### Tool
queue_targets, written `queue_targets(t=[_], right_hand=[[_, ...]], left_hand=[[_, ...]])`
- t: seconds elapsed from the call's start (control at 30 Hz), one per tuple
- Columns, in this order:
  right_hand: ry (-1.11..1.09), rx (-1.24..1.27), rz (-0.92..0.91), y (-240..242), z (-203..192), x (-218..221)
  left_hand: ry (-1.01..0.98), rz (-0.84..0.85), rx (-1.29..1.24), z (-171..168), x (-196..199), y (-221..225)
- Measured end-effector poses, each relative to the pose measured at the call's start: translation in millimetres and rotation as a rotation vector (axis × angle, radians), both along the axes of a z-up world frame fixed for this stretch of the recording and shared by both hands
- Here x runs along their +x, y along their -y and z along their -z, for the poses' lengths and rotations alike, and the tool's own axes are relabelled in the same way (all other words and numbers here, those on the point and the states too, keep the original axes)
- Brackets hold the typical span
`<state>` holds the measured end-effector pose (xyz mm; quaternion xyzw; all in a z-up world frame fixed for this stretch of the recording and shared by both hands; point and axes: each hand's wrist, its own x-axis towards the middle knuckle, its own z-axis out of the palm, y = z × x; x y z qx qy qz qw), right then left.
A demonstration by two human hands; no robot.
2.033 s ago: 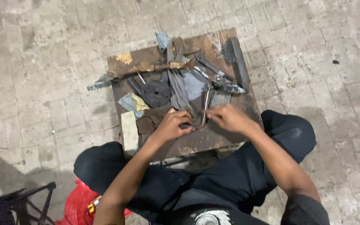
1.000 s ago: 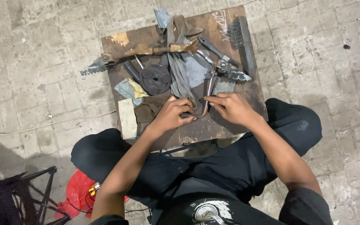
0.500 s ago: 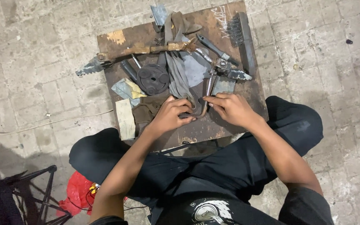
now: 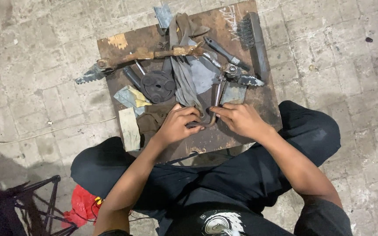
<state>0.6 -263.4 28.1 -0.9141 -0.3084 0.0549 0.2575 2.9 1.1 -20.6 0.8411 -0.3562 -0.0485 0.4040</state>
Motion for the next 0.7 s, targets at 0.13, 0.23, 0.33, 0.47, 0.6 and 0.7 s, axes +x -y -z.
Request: queue_targets(t=[0.13,0.23,0.33,0.47,0.6,0.7], right_hand=[[-0.006,0.017,0.008,3,1,1],[0.016,0.008,0.032,4,4,2],[0.000,0.006,0.028,3,4,1],[-0.011,0.021,0.038,4,2,4],[-0.120,0.022,0.013,0,17,5],[-0.118,0.039,-0.078,-5,7,3]], left_hand=[[-0.021,0.005,-0.007,-8,1,0],[-0.007,0.009,-0.010,-4,2,0],[-0.015,0.005,-0.015,-4,1,-1],[-0.018,0.007,-0.019,-4,1,-1],[-0.019,0.014,-0.027,-4,1,0],[-0.009,0.006,-0.026,3,1,0]])
